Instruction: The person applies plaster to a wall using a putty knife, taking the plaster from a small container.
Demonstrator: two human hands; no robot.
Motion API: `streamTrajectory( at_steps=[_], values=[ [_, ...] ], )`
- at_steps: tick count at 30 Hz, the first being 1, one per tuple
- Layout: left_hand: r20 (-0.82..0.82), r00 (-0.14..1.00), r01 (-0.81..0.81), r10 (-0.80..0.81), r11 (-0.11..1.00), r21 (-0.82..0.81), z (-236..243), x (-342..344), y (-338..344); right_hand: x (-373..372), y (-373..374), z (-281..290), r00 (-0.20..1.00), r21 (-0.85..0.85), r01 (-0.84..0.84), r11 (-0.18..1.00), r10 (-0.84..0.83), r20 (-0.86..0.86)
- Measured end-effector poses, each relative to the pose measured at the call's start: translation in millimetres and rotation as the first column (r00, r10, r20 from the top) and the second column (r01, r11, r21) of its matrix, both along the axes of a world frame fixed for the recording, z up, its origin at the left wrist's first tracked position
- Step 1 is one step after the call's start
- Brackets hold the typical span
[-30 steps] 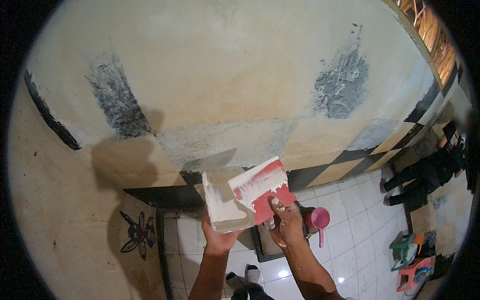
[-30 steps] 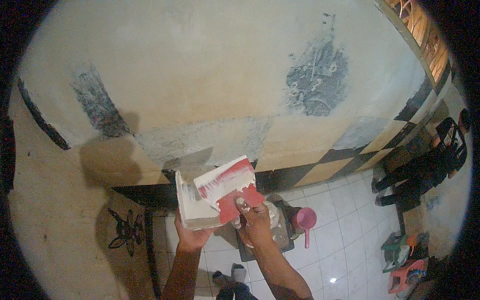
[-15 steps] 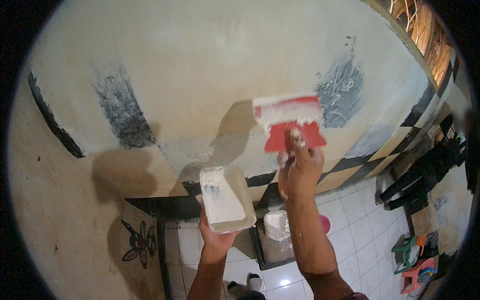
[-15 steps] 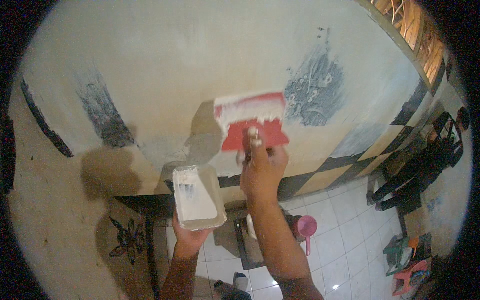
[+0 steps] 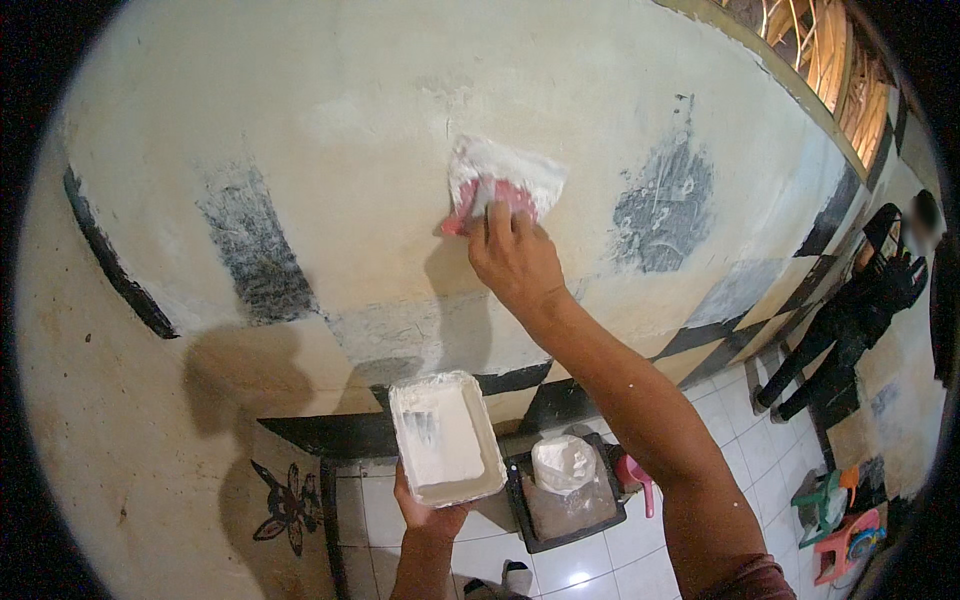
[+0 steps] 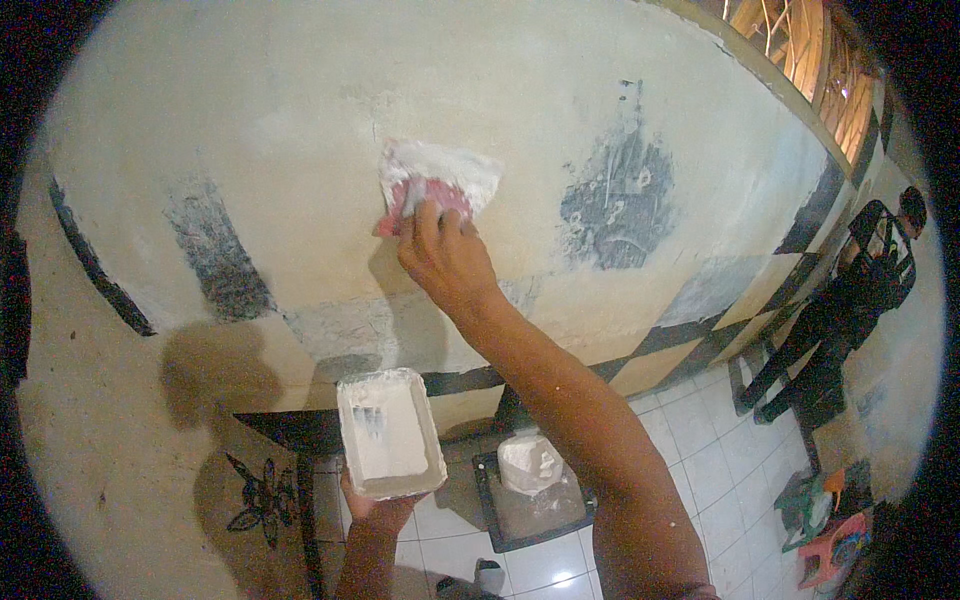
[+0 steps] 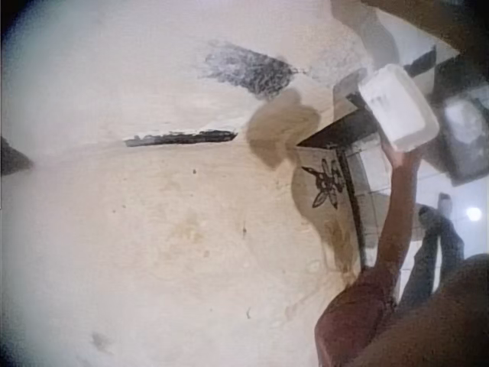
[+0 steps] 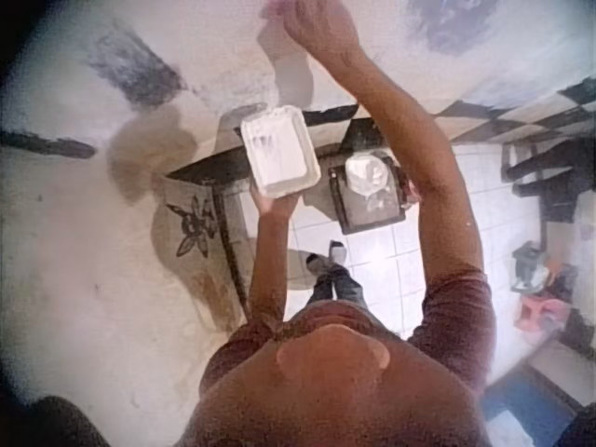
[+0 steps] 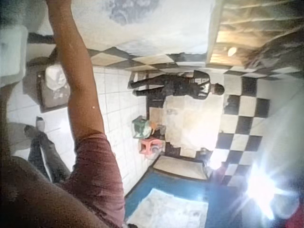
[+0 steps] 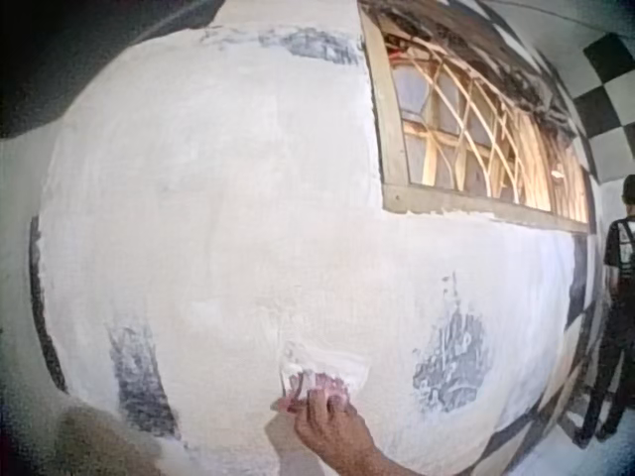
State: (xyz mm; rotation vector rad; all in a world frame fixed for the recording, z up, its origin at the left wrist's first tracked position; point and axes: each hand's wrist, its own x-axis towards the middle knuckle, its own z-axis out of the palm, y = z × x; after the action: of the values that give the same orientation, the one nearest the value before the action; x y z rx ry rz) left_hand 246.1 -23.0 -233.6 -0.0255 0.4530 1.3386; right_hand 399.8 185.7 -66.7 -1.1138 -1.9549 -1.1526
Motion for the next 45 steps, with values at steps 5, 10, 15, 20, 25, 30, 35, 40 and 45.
streamTrajectory(
  at_steps=[5, 10, 15, 20, 25, 30, 35, 40, 45],
  values=[
    [0.087, 0.996, -0.004, -0.005, 0.995, 0.098, -36, -9, 3, 26, -6, -83, 0.976, -0.08, -0.14, 0.987, 0.151, 0.154],
    [0.113, 0.993, -0.002, -0.014, 0.99, 0.142, -35, -3, 7, 49, -52, -114, 0.963, -0.244, -0.212, 0.946, 0.16, -0.217],
    [-0.349, 0.93, -0.04, 0.114, 0.977, 0.211, -19, -2, 4, 37, -75, -93, 0.101, -0.093, -0.51, 0.855, -0.047, -0.994],
    [-0.046, 0.995, -0.073, 0.085, 0.973, 0.219, -2, 1, 2, 44, -37, -31, -0.17, 0.199, -0.494, 0.846, 0.13, -0.977],
    [-0.182, 0.98, -0.053, 0.076, 0.99, 0.13, 8, 13, 9, 42, 27, 11, 0.289, 0.079, -0.102, 0.992, 0.106, -0.952],
    [-0.365, 0.908, -0.107, 0.203, 0.958, 0.266, -10, 1, -7, -54, 80, 18, 0.626, -0.09, -0.29, 0.953, 0.118, -0.771],
    [0.108, 0.985, -0.142, 0.136, 0.989, 0.041, 6, -12, -15, -99, 23, 12, 0.738, -0.261, -0.52, 0.813, 0.274, -0.617],
    [0.107, 0.984, -0.148, 0.14, 0.986, 0.075, -6, -13, -9, -27, 13, 26, 0.841, -0.163, -0.344, 0.925, 0.226, -0.492],
    [0.059, 0.986, -0.157, 0.159, 0.987, -0.039, 3, -14, -11, 35, 59, 66, 0.942, -0.005, -0.335, 0.942, 0.335, 0.006]
  ],
)
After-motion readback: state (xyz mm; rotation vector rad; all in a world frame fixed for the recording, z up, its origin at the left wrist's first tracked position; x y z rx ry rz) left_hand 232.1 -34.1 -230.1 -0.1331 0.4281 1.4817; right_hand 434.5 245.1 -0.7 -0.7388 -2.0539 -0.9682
